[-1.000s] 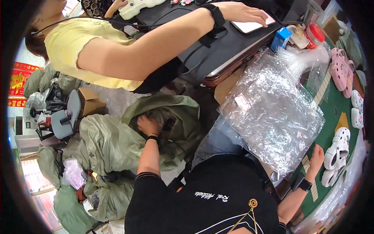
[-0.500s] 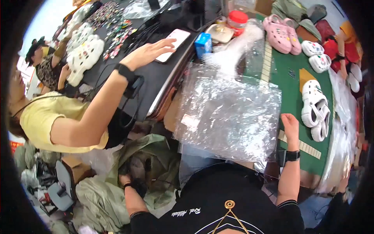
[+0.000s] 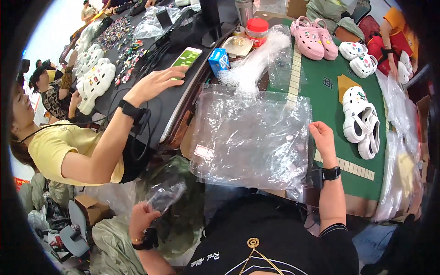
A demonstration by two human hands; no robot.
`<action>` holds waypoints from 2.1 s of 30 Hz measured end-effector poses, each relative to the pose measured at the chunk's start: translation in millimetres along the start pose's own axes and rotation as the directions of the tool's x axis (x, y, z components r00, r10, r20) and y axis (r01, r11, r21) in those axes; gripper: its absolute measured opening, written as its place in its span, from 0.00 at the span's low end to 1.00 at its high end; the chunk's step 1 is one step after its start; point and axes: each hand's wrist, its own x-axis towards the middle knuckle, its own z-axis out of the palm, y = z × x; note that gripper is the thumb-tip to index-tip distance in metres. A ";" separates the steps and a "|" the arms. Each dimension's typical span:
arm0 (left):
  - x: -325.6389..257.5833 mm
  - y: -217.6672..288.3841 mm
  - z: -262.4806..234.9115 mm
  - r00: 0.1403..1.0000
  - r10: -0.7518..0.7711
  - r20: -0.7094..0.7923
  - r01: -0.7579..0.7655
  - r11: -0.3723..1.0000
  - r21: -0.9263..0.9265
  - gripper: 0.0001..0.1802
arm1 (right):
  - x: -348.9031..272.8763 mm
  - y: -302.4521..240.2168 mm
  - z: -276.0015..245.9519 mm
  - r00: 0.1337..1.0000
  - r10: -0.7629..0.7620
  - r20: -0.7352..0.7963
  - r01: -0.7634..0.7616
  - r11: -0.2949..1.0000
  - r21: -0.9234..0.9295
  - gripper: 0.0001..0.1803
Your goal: Packaging pairs of shoes into plastic bags and organizing them on a table.
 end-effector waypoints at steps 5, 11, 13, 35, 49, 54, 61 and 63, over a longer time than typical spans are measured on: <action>-48.0 108.4 -23.0 0.916 0.385 0.115 -0.400 0.899 0.176 0.18 | -9.9 -12.0 -2.8 0.997 0.059 -0.049 -0.064 0.992 -0.106 0.10; -62.3 172.9 -46.9 0.767 0.629 0.124 -0.617 0.670 0.414 0.20 | -17.0 1.8 -14.2 0.995 0.038 -0.097 -0.052 0.988 -0.144 0.14; -76.3 171.5 -70.7 0.765 0.641 0.058 -0.601 0.679 0.421 0.21 | -15.6 8.2 -11.0 0.999 0.032 -0.035 -0.041 0.951 -0.306 0.17; -10.8 286.2 109.4 0.148 0.988 0.038 -0.960 0.135 0.246 0.13 | -11.2 -14.4 -13.4 0.957 0.040 -0.288 -0.119 0.958 -0.260 0.23; 82.9 211.5 135.9 0.588 0.808 -0.028 -0.752 0.560 0.348 0.08 | -20.6 -5.3 -25.2 0.996 0.049 -0.069 -0.064 0.971 -0.229 0.16; 75.6 239.4 139.9 0.567 0.818 0.102 -0.792 0.575 -0.208 0.18 | -17.0 -9.5 -18.1 0.997 0.058 -0.050 -0.071 0.944 -0.323 0.17; 91.0 239.7 144.0 0.701 0.713 -0.024 -0.695 0.674 -0.250 0.16 | -13.3 -2.9 -18.7 0.981 0.179 -0.076 -0.195 0.906 -0.375 0.19; 92.8 235.3 142.3 0.746 0.660 -0.084 -0.657 0.711 -0.252 0.16 | -13.5 -1.2 -17.7 0.981 0.180 -0.069 -0.192 0.899 -0.393 0.19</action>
